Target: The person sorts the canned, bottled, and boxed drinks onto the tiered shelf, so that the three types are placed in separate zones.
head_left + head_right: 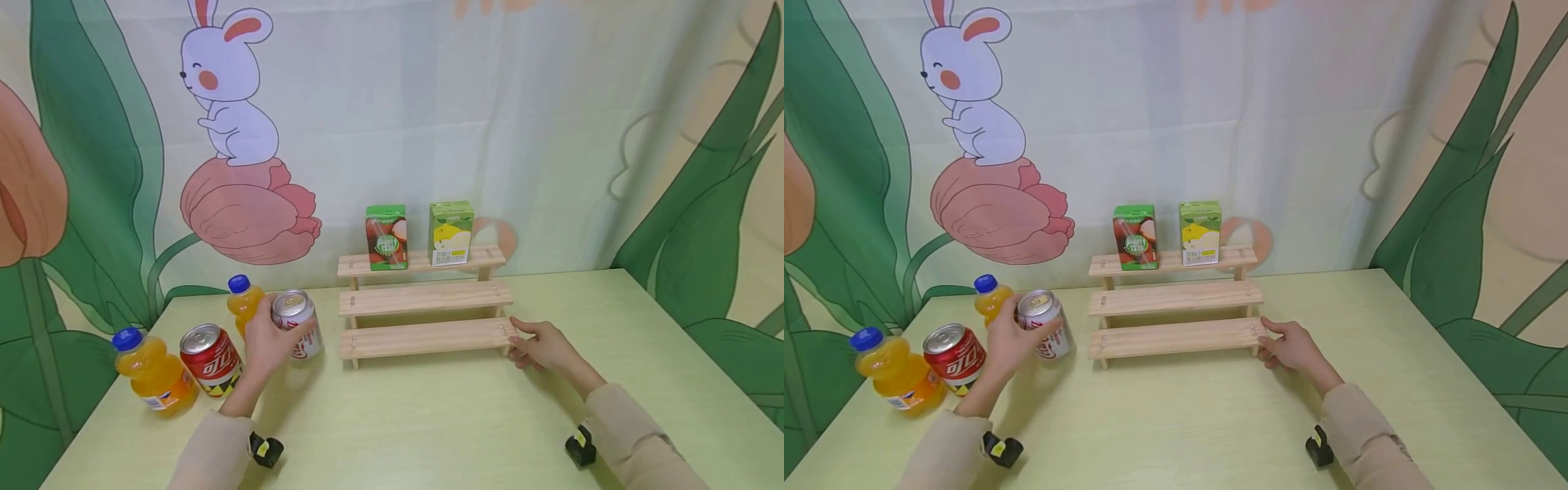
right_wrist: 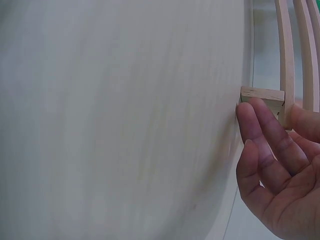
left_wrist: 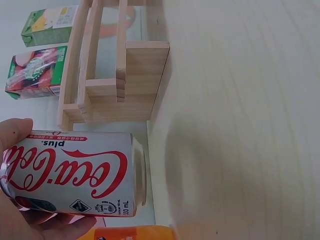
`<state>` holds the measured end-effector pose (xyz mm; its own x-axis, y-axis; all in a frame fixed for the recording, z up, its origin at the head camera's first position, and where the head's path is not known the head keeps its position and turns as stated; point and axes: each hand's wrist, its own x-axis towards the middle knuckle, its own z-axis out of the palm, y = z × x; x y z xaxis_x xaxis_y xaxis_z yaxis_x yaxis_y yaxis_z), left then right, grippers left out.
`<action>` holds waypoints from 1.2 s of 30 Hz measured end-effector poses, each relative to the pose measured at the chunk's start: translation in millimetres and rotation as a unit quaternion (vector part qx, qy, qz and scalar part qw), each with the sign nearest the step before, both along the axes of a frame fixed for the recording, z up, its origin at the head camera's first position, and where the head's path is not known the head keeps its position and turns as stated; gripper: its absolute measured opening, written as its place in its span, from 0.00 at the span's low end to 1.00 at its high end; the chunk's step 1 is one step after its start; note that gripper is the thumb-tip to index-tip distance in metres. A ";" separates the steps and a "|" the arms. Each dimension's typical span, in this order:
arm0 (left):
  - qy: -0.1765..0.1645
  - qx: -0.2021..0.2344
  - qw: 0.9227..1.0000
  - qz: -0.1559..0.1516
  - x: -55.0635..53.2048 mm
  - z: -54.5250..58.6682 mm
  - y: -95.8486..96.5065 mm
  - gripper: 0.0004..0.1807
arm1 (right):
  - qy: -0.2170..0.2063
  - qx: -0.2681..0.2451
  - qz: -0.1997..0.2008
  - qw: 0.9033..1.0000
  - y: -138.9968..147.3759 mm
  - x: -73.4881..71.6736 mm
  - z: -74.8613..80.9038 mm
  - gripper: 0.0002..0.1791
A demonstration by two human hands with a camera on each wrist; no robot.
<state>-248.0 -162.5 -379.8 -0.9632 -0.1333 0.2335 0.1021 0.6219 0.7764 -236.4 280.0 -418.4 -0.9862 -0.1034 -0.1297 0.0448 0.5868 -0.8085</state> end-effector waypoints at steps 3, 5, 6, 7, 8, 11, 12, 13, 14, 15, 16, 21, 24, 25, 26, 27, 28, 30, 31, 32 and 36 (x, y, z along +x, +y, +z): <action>0.006 -0.005 1.000 0.000 0.7 1.8 0.8 0.39 | -0.002 0.000 -0.001 1.000 -0.1 -0.2 -0.2 0.29; 0.007 -0.006 1.000 0.000 1.1 3.1 1.2 0.39 | -0.001 0.000 0.000 1.000 -0.2 -0.1 -0.1 0.29; 0.008 -0.007 1.000 0.001 1.3 3.7 1.4 0.39 | 0.000 0.001 0.002 1.000 -0.1 -0.1 0.0 0.29; 0.010 -0.007 1.000 0.002 1.4 4.5 1.9 0.39 | 0.001 0.001 0.003 1.000 0.1 0.0 0.2 0.29; 0.012 -0.007 1.000 0.002 1.7 5.6 2.4 0.39 | 0.003 0.002 0.004 1.000 0.3 0.1 0.3 0.29; 0.025 -0.008 1.000 0.003 2.3 9.6 4.3 0.38 | 0.005 0.002 0.006 1.000 0.7 0.1 0.4 0.28; 0.031 -0.008 0.999 0.002 2.6 11.0 5.1 0.38 | 0.005 0.002 0.007 1.000 0.7 0.2 0.6 0.28; 0.037 -0.008 0.999 0.002 3.2 12.8 5.9 0.38 | 0.004 0.001 0.006 1.000 0.6 0.4 0.9 0.29; 0.042 -0.008 0.999 0.002 3.7 14.6 6.7 0.37 | 0.003 0.000 0.006 1.000 0.6 0.4 0.9 0.29; 0.046 -0.008 0.999 0.003 3.9 16.1 7.3 0.37 | 0.003 -0.002 0.006 1.000 0.6 0.5 1.0 0.29; 0.050 -0.007 0.999 0.002 4.5 17.6 7.8 0.37 | 0.004 -0.002 0.009 1.000 0.6 0.8 1.2 0.29; 0.058 -0.005 0.998 0.003 6.4 24.4 9.7 0.36 | 0.005 -0.006 0.013 1.000 0.3 2.1 2.2 0.29; 0.058 -0.003 0.998 -0.001 7.5 28.2 10.5 0.36 | 0.004 -0.007 0.013 1.000 -0.3 2.5 2.7 0.29; 0.059 -0.003 0.998 -0.003 7.7 29.3 10.7 0.36 | 0.005 -0.007 0.014 1.000 -0.4 2.6 2.8 0.29; 0.059 -0.002 0.998 -0.005 8.0 30.3 11.0 0.36 | 0.006 -0.006 0.015 1.000 -0.4 2.5 2.7 0.29; 0.060 -0.002 0.998 -0.006 8.0 31.0 11.3 0.36 | 0.005 -0.007 0.014 1.000 -0.5 2.5 2.6 0.29; 0.062 -0.001 0.998 -0.006 8.1 31.7 11.6 0.36 | 0.005 -0.006 0.014 1.000 -0.4 2.5 2.5 0.29; 0.062 -0.002 0.998 -0.006 8.0 32.6 12.1 0.36 | 0.005 -0.006 0.013 1.000 -0.2 2.4 2.4 0.29; 0.061 -0.003 0.998 -0.006 8.0 33.0 12.4 0.36 | 0.004 -0.005 0.013 1.000 -0.1 2.4 2.6 0.29; 0.060 -0.003 0.998 -0.006 8.1 33.4 12.8 0.36 | 0.004 -0.005 0.013 1.000 0.0 2.4 2.5 0.29; 0.056 -0.006 0.998 -0.009 9.9 36.2 15.5 0.38 | 0.004 -0.003 0.013 1.000 -0.2 2.4 2.7 0.29</action>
<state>-238.0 -147.0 -343.6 -0.9333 -0.1122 0.3411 0.1995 0.6279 0.7523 -234.0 279.8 -415.7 -0.9841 -0.1291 -0.1216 0.0239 0.5826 -0.8124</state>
